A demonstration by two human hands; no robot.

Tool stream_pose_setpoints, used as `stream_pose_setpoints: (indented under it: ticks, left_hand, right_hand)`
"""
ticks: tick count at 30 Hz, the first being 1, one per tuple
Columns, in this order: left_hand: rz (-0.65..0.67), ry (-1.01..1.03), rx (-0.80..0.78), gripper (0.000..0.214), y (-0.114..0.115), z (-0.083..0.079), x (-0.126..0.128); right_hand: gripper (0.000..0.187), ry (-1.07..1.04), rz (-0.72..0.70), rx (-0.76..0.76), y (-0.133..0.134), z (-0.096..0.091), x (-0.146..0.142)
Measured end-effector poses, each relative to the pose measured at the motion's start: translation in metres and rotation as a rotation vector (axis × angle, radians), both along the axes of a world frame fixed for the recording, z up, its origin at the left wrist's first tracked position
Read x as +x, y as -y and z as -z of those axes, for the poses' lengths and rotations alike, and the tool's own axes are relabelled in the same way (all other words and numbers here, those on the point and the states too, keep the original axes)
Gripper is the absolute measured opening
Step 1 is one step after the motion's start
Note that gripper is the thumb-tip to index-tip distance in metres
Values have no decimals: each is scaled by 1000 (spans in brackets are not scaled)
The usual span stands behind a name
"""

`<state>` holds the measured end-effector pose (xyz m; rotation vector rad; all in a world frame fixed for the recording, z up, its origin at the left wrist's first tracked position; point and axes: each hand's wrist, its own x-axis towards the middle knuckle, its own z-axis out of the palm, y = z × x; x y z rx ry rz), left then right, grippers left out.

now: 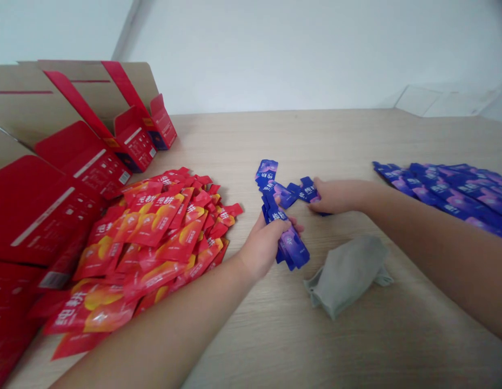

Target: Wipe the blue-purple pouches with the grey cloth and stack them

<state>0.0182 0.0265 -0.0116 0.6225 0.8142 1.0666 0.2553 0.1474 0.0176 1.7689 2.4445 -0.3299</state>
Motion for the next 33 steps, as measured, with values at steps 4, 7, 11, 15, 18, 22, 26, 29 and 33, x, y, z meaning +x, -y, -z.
stream_pose_setpoints:
  ticks: [4, 7, 11, 15, 18, 22, 26, 29, 33]
  left_hand:
    - [-13, -13, 11, 40, -1, -1, 1]
    - [-31, -35, 32, 40, -2, 0, 4]
    - [-106, -86, 97, 41, 0, 4, 7]
    - [-182, -207, 246, 46, 5, 11, 8]
    - [-224, -374, 515, 64, 8, 15, 5]
    - [-80, -411, 698, 108, 11, 13, -1]
    - [-85, -583, 769, 95, 11, 10, -4]
    - [-153, -549, 710, 67, 9, 14, -2]
    - [-247, -361, 515, 56, 7, 16, 3]
  right_hand:
    - [103, 124, 2, 34, 8, 5, -6]
    - [99, 150, -6, 58, 14, 3, -3]
    - [88, 130, 30, 90, 26, -6, 9]
    - [82, -184, -11, 189, 56, -12, 4]
    - [78, -507, -145, 125, 90, -5, -24]
    - [108, -671, -334, 103, 121, 14, -63]
    - [129, -612, -448, 113, 132, 17, -74]
    - [131, -534, -443, -27, 132, 1, -58]
    - [90, -515, -310, -121, 102, -27, -28]
